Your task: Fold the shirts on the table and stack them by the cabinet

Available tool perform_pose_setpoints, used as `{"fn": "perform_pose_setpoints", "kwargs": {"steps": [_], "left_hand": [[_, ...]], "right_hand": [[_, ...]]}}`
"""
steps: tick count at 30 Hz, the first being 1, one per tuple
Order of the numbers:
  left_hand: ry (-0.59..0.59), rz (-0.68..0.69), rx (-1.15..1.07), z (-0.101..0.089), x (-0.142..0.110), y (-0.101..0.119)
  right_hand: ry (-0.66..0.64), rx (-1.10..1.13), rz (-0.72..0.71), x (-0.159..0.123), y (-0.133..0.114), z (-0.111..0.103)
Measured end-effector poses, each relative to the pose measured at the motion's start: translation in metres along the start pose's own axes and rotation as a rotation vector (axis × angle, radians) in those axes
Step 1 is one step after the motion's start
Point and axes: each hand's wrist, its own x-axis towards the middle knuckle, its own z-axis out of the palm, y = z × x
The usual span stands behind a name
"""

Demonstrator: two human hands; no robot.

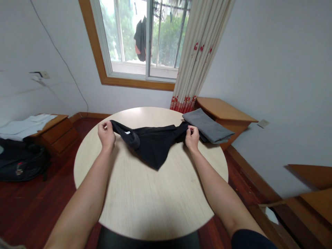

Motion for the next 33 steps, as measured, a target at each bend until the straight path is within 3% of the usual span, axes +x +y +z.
{"fn": "perform_pose_setpoints", "kwargs": {"steps": [2,4,6,9,13,16,21,25,27,30,31,33], "left_hand": [[0.052,0.019,0.049,0.000,-0.004,0.005],[-0.003,0.065,0.092,0.004,-0.013,0.013],[-0.170,0.137,0.156,0.011,-0.026,0.022],[-0.527,0.230,0.319,0.025,-0.054,0.031],[-1.002,0.219,0.641,0.039,-0.091,0.034],[-1.155,0.190,0.817,0.043,-0.103,0.033],[-1.079,0.235,0.803,0.047,-0.096,0.029],[-1.002,0.288,0.761,0.043,-0.080,0.019],[-0.904,0.287,0.776,0.036,-0.067,0.011],[-0.697,0.237,0.824,0.021,-0.043,-0.004],[-0.643,0.208,0.832,0.017,-0.036,-0.008],[-0.597,0.138,0.818,0.013,-0.029,-0.013]], "right_hand": [[-0.018,0.003,0.009,-0.002,0.001,0.002],[-0.060,0.015,-0.003,-0.004,-0.002,0.004],[-0.118,0.027,-0.019,-0.007,-0.006,0.007],[-0.200,0.014,-0.023,-0.010,-0.010,0.009],[-0.287,-0.104,-0.040,-0.013,-0.009,0.009],[-0.362,-0.166,-0.019,-0.016,-0.003,0.011],[-0.474,-0.185,-0.005,-0.021,0.000,0.015],[-0.518,-0.110,-0.008,-0.019,-0.018,0.009],[-0.664,0.025,0.060,-0.016,-0.034,0.001],[-1.058,0.333,0.228,-0.012,-0.058,-0.012],[-1.134,0.408,0.274,-0.011,-0.063,-0.014],[-1.126,0.460,0.326,-0.011,-0.067,-0.014]]}}
